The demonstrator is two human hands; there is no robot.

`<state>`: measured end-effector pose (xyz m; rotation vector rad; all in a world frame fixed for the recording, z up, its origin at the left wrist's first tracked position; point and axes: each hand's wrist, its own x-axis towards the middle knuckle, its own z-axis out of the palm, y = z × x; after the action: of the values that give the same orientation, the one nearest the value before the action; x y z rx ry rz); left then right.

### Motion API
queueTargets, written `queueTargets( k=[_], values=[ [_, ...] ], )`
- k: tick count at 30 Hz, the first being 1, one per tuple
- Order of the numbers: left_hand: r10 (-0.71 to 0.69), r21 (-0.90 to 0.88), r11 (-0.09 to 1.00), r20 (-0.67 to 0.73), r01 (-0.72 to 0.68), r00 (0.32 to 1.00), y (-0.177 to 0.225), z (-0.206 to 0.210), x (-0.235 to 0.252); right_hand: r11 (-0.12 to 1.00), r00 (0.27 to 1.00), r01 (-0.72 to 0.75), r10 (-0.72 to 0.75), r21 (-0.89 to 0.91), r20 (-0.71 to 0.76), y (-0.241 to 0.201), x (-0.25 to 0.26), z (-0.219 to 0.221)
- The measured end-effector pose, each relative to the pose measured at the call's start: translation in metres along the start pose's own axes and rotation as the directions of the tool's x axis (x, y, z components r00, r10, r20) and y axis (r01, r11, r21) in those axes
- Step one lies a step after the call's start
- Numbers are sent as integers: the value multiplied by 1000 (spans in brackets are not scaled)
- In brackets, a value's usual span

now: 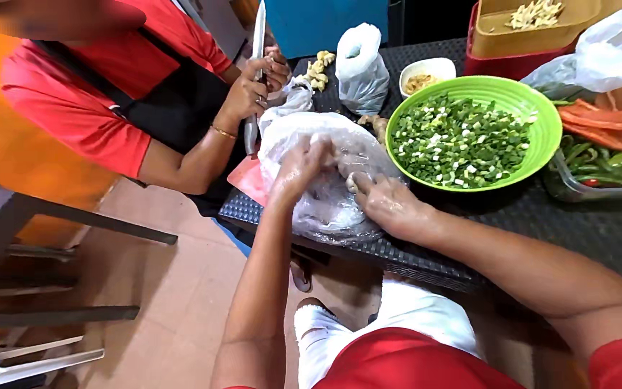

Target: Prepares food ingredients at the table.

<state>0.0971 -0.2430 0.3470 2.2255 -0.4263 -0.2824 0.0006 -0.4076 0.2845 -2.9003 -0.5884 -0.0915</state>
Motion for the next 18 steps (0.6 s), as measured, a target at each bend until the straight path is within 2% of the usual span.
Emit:
queueTargets(
  k=[3,8,12,16,18],
  values=[
    [115,-77,989,-107,-124,988,13,-18,20,996,982,71,-79,-54,-174,1,0,13],
    [215,-132,962,-166,-238,962,26,-25,27,996,977,2,-20,-85,-210,8,3,17],
    [222,-66,970,-136,-233,965,27,-29,27,995,995,-67,60,-75,-85,8,4,11],
    [59,-99,993,-96,-68,994,29,-9,15,993,989,-122,122,-5,90,8,3,-1],
    [30,-124,991,-109,-44,994,20,8,16,994,989,-110,109,6,96,11,2,-1]
  ],
)
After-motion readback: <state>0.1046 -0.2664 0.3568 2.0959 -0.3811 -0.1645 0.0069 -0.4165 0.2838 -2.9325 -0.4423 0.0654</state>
